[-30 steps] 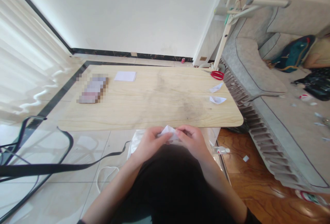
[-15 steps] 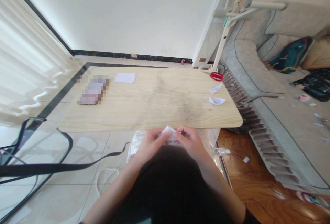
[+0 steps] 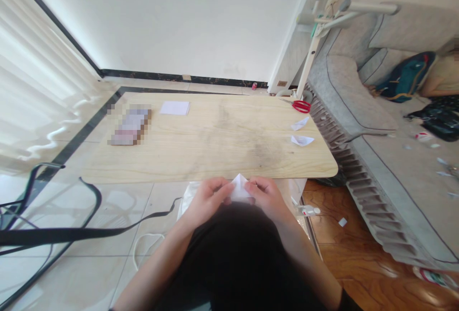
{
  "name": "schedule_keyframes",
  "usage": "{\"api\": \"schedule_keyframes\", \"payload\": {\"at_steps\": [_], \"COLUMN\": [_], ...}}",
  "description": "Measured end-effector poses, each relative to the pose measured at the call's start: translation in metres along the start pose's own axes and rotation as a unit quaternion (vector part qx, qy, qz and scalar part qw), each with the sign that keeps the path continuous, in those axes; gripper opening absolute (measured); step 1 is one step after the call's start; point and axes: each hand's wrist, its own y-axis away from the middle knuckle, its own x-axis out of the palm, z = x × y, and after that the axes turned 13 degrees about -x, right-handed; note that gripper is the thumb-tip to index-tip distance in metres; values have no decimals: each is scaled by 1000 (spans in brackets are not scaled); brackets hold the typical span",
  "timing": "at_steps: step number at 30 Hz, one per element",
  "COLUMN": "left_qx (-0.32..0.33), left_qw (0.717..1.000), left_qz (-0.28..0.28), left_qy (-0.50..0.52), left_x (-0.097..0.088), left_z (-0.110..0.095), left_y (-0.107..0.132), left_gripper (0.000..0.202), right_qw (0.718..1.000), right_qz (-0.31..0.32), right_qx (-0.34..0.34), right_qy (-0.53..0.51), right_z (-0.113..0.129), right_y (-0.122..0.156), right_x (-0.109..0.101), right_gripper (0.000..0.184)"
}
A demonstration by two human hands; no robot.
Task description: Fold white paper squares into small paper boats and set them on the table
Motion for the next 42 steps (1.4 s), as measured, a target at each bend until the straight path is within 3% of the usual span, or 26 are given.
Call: {"api": "schedule_keyframes", "payload": {"at_steps": [3,8,13,19,25,32,39,42], "left_qx": [-1,-34,-52,-37,-7,-17,-26,-22], "left_qw": [1000,996,996,999,999,999,1000,1000], "left_qz": [14,61,34,4,25,33,-4,3], "left_qy": [-12,53,61,1,-31,-5,15,8], "left_x": [-2,0,8,10,17,14,10,10], "left_z": [-1,-4,-2,-3,-1,-4,-3,-2], "left_y": [-3,-5,-3,-2,-2,1,1,-1], "left_gripper": [41,33,32,25,26,27,29,32], "right_qw": [1000,1000,1000,999,999,997,998,996], "right_qz": [-5,-6,0,-24,-35,-71,7,-2], "right_qx": [7,3,-18,-39,-24,-7,7,31], "right_qy": [-7,-21,4,0,10,-15,-68,-88], "right_z": [0,-3,-4,-1,-1,-3,-5,-5], "right_y": [0,2,2,-2,-3,-3,0,0], "right_x": [-4,-5,-1,1,5,8,3,3], "right_gripper": [45,44,40,19,25,25,21,24]}}
